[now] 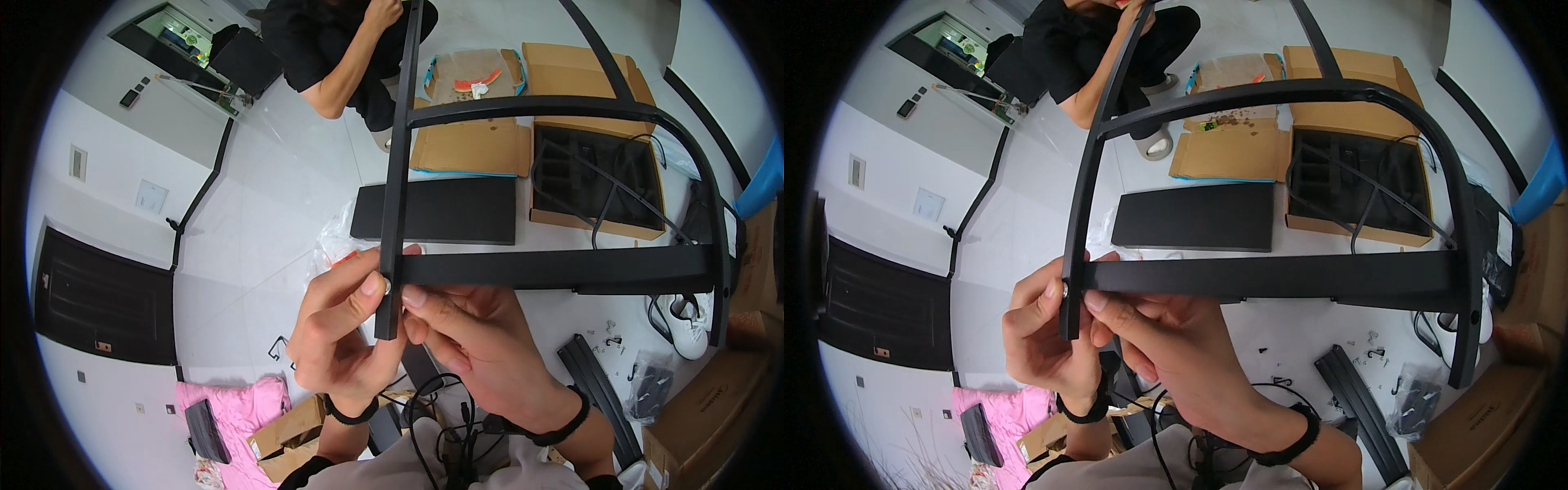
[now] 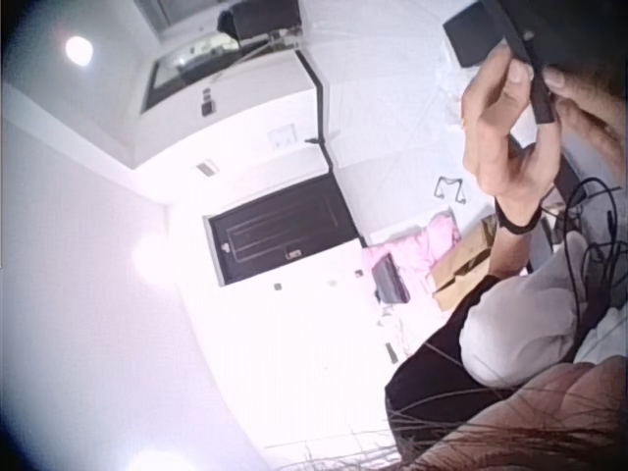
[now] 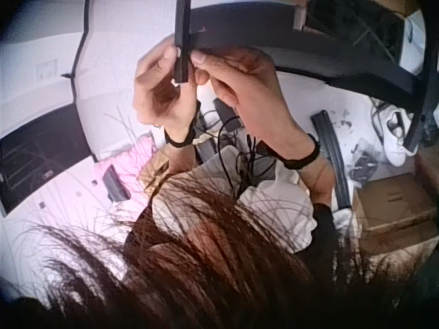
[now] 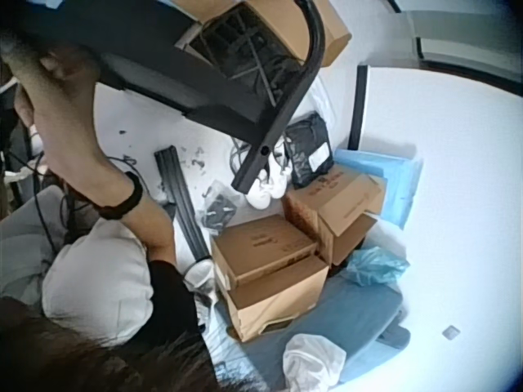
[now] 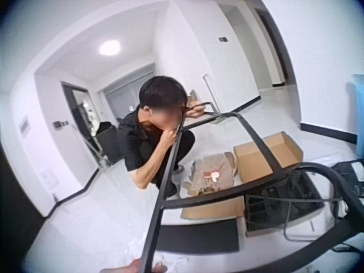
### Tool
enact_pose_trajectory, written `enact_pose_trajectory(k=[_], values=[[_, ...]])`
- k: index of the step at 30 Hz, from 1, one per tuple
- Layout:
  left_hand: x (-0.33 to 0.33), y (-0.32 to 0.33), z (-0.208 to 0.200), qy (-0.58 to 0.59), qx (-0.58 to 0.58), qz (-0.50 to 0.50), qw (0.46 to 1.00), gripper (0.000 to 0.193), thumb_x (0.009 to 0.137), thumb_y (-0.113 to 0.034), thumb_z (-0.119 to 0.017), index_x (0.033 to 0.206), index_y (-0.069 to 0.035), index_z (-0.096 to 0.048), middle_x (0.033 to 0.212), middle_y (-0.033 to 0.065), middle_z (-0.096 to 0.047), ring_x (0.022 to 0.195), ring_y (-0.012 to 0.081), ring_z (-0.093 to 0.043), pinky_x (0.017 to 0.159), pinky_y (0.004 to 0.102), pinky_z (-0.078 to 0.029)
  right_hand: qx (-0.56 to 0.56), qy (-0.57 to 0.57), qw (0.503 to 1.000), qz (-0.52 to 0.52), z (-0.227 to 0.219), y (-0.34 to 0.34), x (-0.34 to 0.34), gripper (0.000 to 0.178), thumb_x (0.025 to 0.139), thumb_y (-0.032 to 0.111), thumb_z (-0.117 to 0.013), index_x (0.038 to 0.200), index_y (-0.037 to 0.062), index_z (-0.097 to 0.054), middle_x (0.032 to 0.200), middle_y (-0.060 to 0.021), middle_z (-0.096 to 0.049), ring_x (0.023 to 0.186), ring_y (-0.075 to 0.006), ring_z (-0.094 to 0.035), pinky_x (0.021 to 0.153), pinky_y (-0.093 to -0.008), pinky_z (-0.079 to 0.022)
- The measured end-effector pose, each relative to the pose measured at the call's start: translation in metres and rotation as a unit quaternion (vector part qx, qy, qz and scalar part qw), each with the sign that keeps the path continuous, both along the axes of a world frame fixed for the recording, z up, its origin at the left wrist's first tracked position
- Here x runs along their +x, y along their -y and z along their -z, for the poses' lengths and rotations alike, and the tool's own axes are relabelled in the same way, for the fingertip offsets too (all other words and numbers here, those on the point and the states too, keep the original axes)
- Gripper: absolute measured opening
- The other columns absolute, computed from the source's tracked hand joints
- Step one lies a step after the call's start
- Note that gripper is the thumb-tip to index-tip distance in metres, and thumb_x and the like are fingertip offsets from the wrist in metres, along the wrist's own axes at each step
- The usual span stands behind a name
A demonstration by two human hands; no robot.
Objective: Assemble a black metal furniture frame by attaching a panel with screws.
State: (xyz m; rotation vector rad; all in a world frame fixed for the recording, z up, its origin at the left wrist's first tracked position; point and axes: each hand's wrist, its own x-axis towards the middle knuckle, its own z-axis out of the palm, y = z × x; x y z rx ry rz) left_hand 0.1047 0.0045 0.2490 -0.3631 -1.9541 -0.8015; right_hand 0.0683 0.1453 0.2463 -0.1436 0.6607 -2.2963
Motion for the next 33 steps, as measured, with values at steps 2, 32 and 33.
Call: enact_pose_trajectory(k=[2, 32, 33], values=[[0.006, 0.0, -0.009, 0.04, -0.042, 0.003, 0.998, 0.029, 0.08, 0.009, -0.069, 0.106, 0.007, -0.057, 0.103, 0.0314, -0.065, 0.086, 0.0325, -0.071, 0.077, 0.0371, -0.058, -0.007, -0.012, 1.0, 0.007, 0.005, 0.003, 0.001, 0.024, 0.094, 0.015, -0.069, 0.112, 0.0002, -0.066, 0.075, -0.0049, -0.065, 0.046, -0.0027, -0.043, 0.039, -0.0175, -0.028], [0.013, -0.003, -0.008, 0.064, -0.089, -0.015, 0.994, 0.023, 0.084, 0.016, -0.063, 0.103, 0.009, -0.051, 0.101, 0.028, -0.061, 0.093, 0.032, -0.07, 0.075, 0.0406, -0.064, 0.039, -0.159, 0.971, 0.173, 0.012, 0.01, 0.037, 0.034, 0.101, 0.009, -0.052, 0.129, -0.009, -0.056, 0.065, -0.0121, -0.065, 0.048, -0.0092, -0.054, 0.043, -0.0198, -0.035], [0.012, -0.002, -0.007, 0.056, -0.092, -0.022, 0.994, 0.024, 0.084, 0.015, -0.063, 0.104, 0.009, -0.051, 0.101, 0.0285, -0.061, 0.094, 0.032, -0.07, 0.075, 0.0405, -0.064, 0.038, -0.159, 0.971, 0.173, 0.013, 0.009, 0.037, 0.034, 0.101, 0.009, -0.052, 0.129, -0.009, -0.056, 0.065, -0.0121, -0.065, 0.048, -0.0092, -0.054, 0.043, -0.0198, -0.035]])
